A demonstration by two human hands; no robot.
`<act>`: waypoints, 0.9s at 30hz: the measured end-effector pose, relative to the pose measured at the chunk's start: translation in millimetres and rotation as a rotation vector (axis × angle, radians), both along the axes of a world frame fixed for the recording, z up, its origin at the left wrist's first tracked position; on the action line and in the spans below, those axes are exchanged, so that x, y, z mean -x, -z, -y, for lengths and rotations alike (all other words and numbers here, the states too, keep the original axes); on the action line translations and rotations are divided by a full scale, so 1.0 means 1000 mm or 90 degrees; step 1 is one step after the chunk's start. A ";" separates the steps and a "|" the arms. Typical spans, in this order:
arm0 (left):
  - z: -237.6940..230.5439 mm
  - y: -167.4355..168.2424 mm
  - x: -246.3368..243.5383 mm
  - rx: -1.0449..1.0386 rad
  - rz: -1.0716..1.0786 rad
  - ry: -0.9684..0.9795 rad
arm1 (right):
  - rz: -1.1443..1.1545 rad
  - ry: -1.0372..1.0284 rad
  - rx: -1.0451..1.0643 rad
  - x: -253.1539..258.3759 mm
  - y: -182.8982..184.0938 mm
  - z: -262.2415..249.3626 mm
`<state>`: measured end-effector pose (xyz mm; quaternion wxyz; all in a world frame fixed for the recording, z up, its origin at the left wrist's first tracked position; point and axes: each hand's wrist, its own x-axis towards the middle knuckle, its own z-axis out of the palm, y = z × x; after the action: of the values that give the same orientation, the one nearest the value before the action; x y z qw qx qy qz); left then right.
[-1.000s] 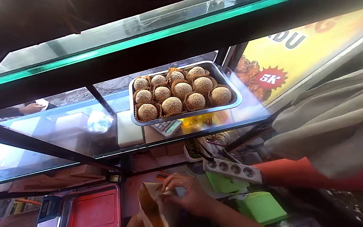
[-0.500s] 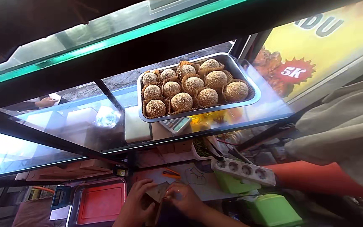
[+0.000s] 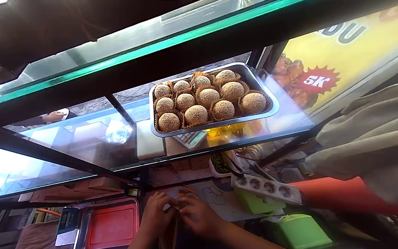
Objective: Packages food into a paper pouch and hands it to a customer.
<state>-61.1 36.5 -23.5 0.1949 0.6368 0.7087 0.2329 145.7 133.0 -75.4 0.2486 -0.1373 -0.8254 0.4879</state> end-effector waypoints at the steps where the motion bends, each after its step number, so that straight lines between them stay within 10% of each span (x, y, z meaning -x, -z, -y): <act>1: 0.000 0.000 0.001 -0.002 -0.001 -0.005 | 0.001 0.002 0.000 0.001 0.001 0.000; 12: 0.032 -0.018 -0.046 0.077 -0.258 -0.190 | 0.027 0.079 0.100 0.024 0.000 0.003; 27: 0.040 -0.017 -0.025 -0.027 -0.121 -0.077 | 0.054 -0.038 0.158 0.011 -0.003 -0.021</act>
<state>-35.7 -3.2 -6.4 0.0988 0.6159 0.7561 0.1981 134.9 153.8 -72.8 0.1800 -0.1629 -0.7724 0.5869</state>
